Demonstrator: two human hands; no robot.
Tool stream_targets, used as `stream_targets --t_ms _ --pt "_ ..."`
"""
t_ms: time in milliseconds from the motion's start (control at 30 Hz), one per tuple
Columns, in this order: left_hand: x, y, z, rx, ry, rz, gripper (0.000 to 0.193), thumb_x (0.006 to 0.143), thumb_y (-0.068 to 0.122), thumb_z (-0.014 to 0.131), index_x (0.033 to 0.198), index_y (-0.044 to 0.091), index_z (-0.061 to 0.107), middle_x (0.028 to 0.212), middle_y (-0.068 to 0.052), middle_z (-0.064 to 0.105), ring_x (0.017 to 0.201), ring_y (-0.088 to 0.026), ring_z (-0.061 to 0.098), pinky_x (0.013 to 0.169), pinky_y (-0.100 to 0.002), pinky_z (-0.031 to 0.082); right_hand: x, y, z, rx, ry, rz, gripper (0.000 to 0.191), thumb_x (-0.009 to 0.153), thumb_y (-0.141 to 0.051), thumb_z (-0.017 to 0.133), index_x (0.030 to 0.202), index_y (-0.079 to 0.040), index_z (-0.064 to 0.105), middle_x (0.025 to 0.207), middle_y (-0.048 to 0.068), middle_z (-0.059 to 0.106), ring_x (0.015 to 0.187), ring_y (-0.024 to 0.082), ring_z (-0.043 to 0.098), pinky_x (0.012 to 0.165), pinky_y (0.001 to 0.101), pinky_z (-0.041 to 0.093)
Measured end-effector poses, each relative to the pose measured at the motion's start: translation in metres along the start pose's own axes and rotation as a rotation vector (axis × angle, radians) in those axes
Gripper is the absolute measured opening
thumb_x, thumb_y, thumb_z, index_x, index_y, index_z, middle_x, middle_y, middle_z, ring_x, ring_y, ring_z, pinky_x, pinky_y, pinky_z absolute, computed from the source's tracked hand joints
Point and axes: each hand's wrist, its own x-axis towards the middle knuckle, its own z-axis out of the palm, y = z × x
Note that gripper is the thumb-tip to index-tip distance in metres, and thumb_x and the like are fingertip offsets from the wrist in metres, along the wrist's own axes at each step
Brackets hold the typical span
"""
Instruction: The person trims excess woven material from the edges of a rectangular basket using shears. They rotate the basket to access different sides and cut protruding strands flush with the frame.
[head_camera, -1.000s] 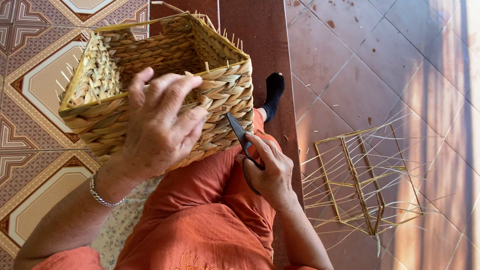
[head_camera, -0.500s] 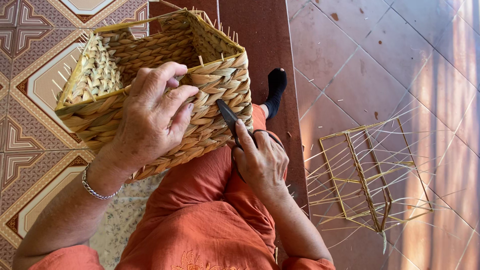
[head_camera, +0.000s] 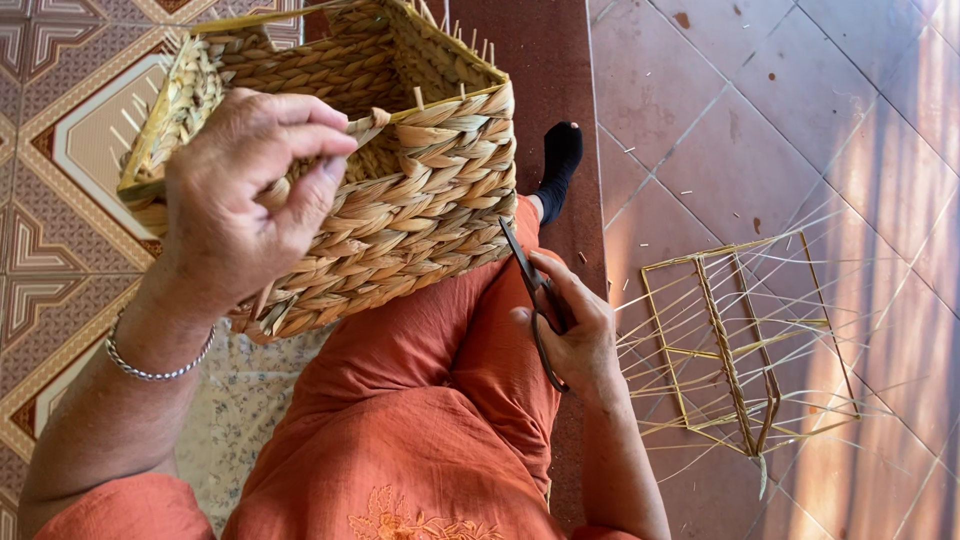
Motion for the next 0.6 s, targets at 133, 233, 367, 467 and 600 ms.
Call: stream_targets --t_ms 133,233,367,467,600 --pt "-0.004 -0.020 -0.010 -0.008 -0.007 0.066 0.005 0.108 -0.006 0.067 0.107 -0.002 0.070 0.108 -0.015 0.073 0.100 -0.020 0.074 0.088 -0.029 0.064 -0.003 0.001 0.003 -0.007 -0.012 0.029 0.062 0.080 -0.013 0.087 0.137 -0.011 0.064 0.079 -0.001 0.053 0.066 0.008 0.046 0.060 0.0241 0.042" --pt "0.006 -0.031 -0.009 0.004 -0.058 0.083 0.002 0.106 -0.005 0.069 0.105 -0.004 0.071 0.107 -0.016 0.074 0.097 -0.021 0.073 0.086 -0.030 0.063 -0.001 -0.006 0.005 -0.071 -0.013 -0.125 0.062 0.080 -0.013 0.086 0.138 -0.011 0.064 0.083 0.001 0.057 0.070 0.009 0.053 0.063 0.0264 0.047" --pt "0.015 -0.019 -0.002 -0.012 -0.086 0.063 0.005 0.104 -0.003 0.074 0.108 -0.002 0.070 0.109 -0.015 0.073 0.107 -0.022 0.070 0.095 -0.034 0.062 -0.004 -0.019 0.018 -0.239 -0.128 -0.183 0.060 0.077 -0.018 0.089 0.132 -0.015 0.068 0.078 0.001 0.062 0.062 0.013 0.060 0.057 0.0323 0.051" --pt "0.010 0.002 0.005 0.244 -0.124 0.149 0.035 0.095 0.012 0.089 0.121 0.002 0.068 0.117 -0.013 0.069 0.110 -0.027 0.064 0.099 -0.042 0.054 -0.005 -0.024 0.031 -0.292 -0.127 -0.332 0.058 0.078 -0.018 0.088 0.133 -0.016 0.068 0.081 0.003 0.063 0.067 0.017 0.062 0.061 0.0358 0.052" --pt "0.002 0.012 0.004 0.279 -0.125 0.088 0.065 0.081 0.013 0.089 0.135 -0.001 0.055 0.123 -0.019 0.063 0.112 -0.035 0.060 0.096 -0.046 0.047 -0.006 -0.027 0.035 -0.286 -0.134 -0.394 0.057 0.081 -0.016 0.082 0.136 -0.015 0.066 0.085 0.005 0.059 0.071 0.021 0.061 0.066 0.0382 0.052"
